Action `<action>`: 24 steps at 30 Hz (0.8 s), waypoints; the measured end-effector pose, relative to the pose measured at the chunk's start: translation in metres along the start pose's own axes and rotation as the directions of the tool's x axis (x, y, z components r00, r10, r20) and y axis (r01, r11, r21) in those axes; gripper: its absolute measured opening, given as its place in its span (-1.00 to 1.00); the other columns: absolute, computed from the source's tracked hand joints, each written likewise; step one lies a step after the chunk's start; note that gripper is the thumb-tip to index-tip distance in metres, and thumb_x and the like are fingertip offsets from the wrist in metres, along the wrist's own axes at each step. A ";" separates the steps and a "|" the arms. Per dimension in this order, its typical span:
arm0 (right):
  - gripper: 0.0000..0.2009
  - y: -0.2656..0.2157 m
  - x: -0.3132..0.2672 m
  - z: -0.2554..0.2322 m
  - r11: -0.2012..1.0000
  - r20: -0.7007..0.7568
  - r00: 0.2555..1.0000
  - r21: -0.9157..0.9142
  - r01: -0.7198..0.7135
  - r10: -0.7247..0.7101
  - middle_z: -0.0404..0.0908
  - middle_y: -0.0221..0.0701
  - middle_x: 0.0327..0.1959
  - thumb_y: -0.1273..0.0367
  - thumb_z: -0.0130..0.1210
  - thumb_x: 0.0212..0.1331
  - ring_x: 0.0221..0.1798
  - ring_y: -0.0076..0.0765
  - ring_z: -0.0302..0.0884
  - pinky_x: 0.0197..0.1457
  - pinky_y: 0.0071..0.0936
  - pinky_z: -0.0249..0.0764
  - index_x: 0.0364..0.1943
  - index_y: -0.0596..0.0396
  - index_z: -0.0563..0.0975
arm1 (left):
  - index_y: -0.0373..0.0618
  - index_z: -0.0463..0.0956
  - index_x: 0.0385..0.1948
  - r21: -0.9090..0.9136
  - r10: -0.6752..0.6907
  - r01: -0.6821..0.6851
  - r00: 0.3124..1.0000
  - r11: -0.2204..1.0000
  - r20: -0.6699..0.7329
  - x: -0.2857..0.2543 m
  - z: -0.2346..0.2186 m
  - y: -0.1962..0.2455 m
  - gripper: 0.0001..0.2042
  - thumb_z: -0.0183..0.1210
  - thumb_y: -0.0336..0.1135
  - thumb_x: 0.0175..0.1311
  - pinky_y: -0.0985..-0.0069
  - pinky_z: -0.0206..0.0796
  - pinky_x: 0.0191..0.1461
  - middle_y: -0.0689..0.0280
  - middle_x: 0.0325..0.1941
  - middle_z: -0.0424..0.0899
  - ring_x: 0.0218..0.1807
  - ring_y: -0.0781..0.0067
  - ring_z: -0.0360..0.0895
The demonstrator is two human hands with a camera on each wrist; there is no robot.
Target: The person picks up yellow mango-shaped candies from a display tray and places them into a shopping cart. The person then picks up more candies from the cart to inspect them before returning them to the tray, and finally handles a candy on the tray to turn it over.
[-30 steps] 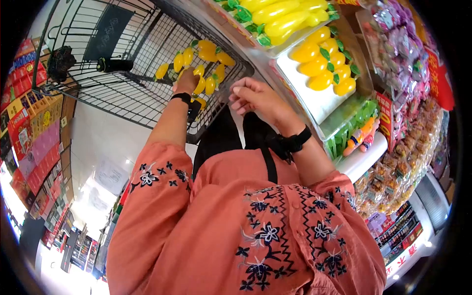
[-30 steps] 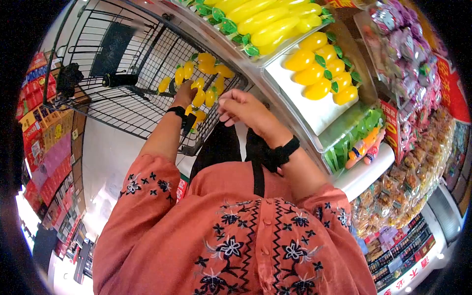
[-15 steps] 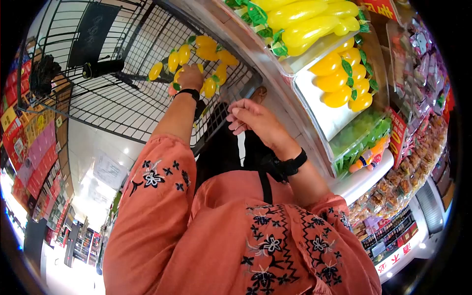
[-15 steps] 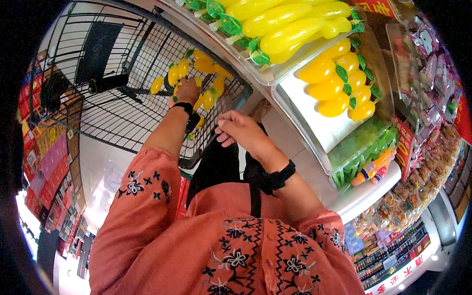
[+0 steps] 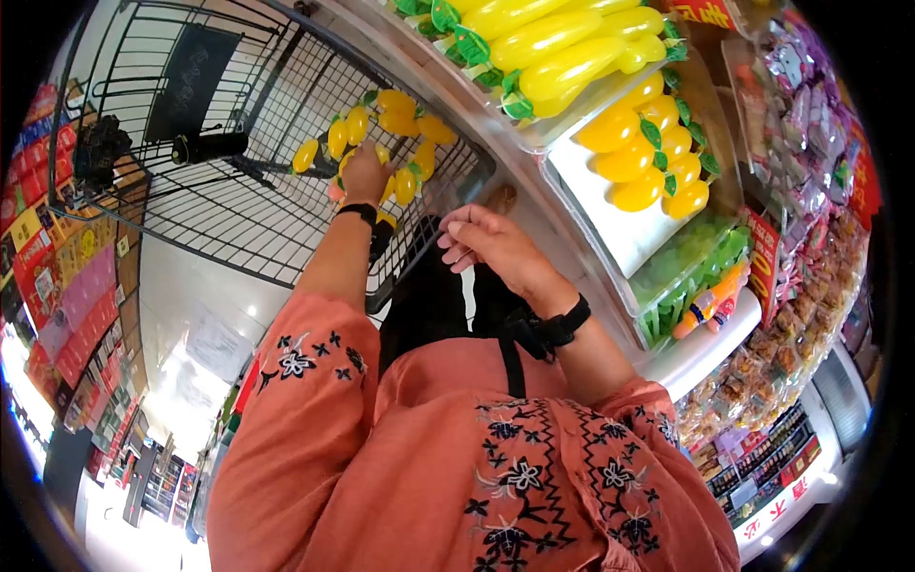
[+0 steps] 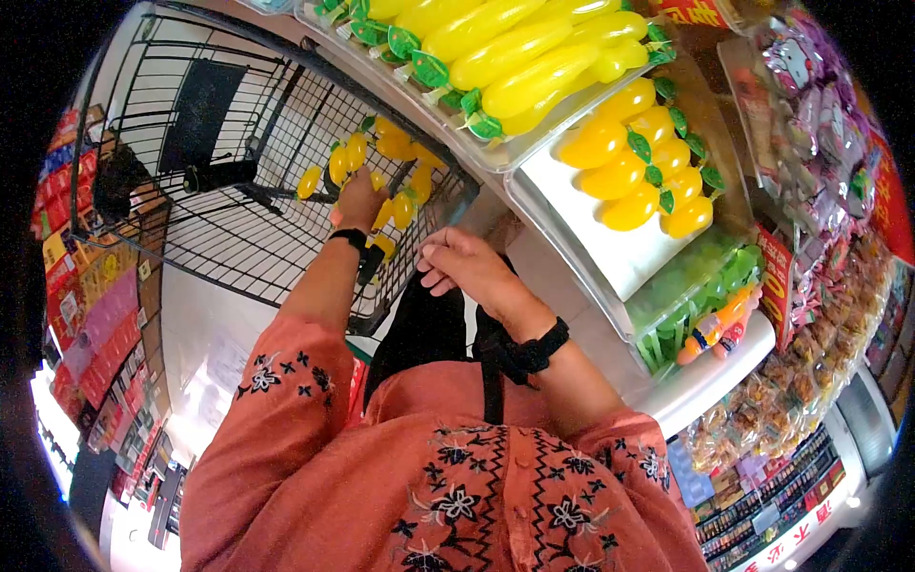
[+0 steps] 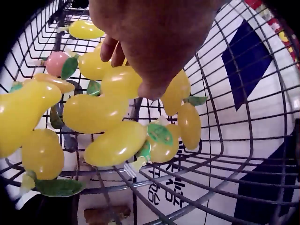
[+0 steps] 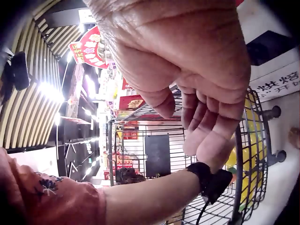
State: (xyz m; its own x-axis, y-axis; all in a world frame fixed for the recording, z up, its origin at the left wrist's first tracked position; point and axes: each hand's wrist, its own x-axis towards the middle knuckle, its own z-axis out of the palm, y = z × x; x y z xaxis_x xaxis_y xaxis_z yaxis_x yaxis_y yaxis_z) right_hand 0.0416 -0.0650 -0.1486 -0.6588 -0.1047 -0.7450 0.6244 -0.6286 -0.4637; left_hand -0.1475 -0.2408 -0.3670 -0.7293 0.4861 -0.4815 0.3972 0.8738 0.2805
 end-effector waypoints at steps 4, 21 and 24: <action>-0.70 -0.012 -0.014 0.004 0.999 -0.006 1.000 -0.033 0.026 -0.026 0.59 -0.38 -0.16 0.21 0.02 0.43 -0.18 -0.47 0.59 -0.10 -0.52 0.55 0.03 0.15 0.47 | -0.23 0.40 -0.01 -0.316 -0.093 0.062 0.992 0.947 -0.085 -0.018 -0.023 -0.006 -0.55 0.31 -0.17 0.19 0.12 0.42 -0.01 -0.03 -0.06 0.63 -0.03 -0.05 0.59; -0.45 -0.100 -0.089 0.030 0.842 0.015 0.858 -0.184 0.508 -0.514 0.48 -0.27 0.10 0.30 0.17 0.29 -0.01 -0.41 0.57 -0.07 -0.49 0.56 0.33 0.10 0.30 | -0.23 0.37 0.14 -0.870 0.168 0.145 0.983 -0.471 0.073 -0.174 -0.248 0.171 -0.59 -0.01 -0.09 0.48 0.32 0.34 0.28 0.14 0.14 0.54 0.16 0.27 0.46; -0.52 -0.110 -0.101 0.014 0.796 -0.009 0.802 -0.125 0.592 -0.597 0.54 -0.36 -0.02 0.28 0.22 0.27 -0.13 -0.48 0.58 -0.12 -0.52 0.55 0.24 0.05 0.40 | -0.23 0.39 0.14 -0.884 0.374 0.234 0.924 -0.405 0.073 -0.179 -0.251 0.206 -0.60 -0.02 -0.10 0.48 0.34 0.36 0.27 0.14 0.15 0.54 0.16 0.29 0.47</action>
State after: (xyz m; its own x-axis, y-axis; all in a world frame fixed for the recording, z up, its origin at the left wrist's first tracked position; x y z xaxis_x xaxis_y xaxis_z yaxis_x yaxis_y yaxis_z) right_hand 0.0342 0.0040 -0.0158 -0.8974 0.2985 -0.3250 0.1599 -0.4665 -0.8699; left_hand -0.0752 -0.1511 -0.0146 -0.4847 0.7774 -0.4008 -0.8238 -0.2518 0.5079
